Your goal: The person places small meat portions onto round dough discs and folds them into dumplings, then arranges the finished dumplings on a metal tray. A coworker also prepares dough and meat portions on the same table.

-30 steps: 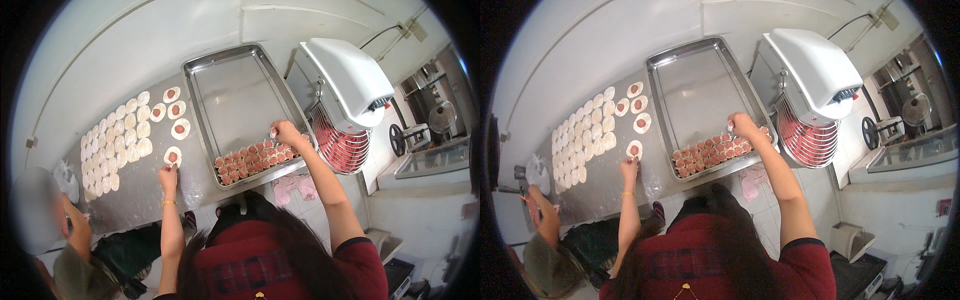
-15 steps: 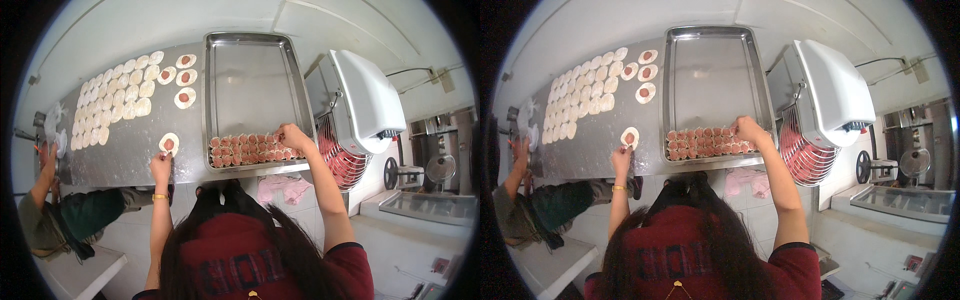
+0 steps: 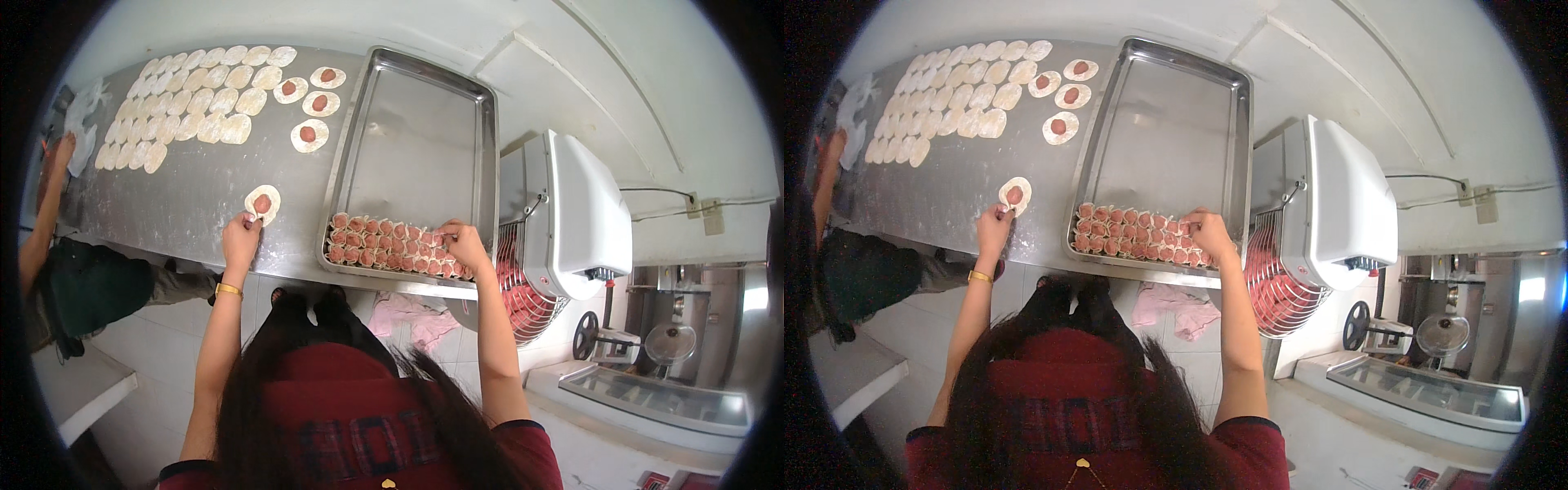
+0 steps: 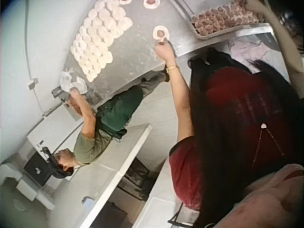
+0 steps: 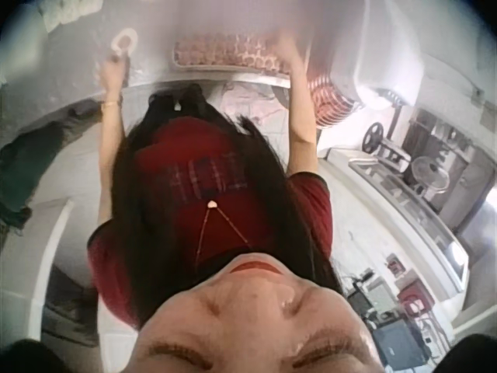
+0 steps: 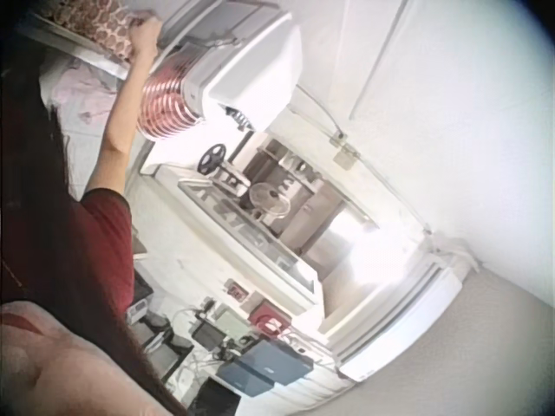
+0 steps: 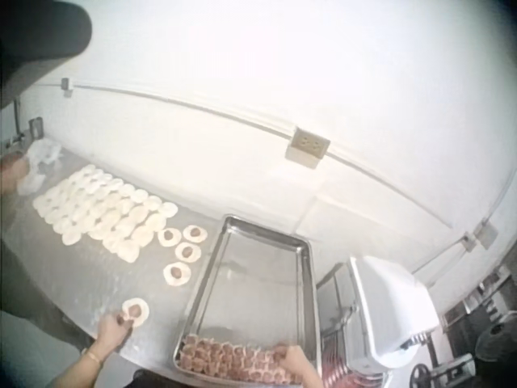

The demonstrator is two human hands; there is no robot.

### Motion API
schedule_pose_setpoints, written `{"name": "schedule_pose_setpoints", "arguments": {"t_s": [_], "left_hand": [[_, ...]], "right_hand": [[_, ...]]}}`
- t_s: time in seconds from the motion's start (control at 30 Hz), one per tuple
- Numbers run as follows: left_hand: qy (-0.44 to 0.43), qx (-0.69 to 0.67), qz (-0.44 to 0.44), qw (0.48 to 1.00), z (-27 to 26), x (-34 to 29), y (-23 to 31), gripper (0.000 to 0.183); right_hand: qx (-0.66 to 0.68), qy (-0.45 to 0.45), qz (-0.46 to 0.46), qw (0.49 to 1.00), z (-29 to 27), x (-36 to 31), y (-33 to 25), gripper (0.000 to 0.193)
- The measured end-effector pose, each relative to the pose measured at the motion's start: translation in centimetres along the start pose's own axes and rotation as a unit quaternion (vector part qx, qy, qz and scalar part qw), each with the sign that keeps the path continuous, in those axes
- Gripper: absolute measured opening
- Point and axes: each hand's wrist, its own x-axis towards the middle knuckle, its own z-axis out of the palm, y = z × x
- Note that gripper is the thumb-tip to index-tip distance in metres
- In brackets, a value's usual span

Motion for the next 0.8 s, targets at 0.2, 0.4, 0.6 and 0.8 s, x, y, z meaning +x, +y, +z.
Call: {"name": "schedule_pose_setpoints", "arguments": {"t_s": [0.2, 0.4, 0.6, 0.8], "left_hand": [[-0.007, -0.007, 0.008, 1.000, -0.5, -0.2, 0.4, 0.021], [-0.022, -0.015, 0.018, 0.999, -0.9, -0.4, 0.6, 0.018], [-0.045, -0.015, 0.025, 0.999, -1.4, -0.3, -0.6, 0.018], [-0.033, -0.019, 0.050, 0.998, -2.9, -0.3, -2.6, 0.017]], "right_hand": [[-0.036, -0.027, 0.083, 0.996, -0.1, 0.2, -0.3, 0.033], [-0.023, -0.064, 0.026, 0.997, 0.1, 0.7, -1.1, 0.041], [-0.080, -0.124, 0.088, 0.985, -0.2, 1.4, -2.1, 0.039], [-0.034, 0.077, 0.004, 0.996, 1.5, 3.9, -7.7, 0.040]]}}
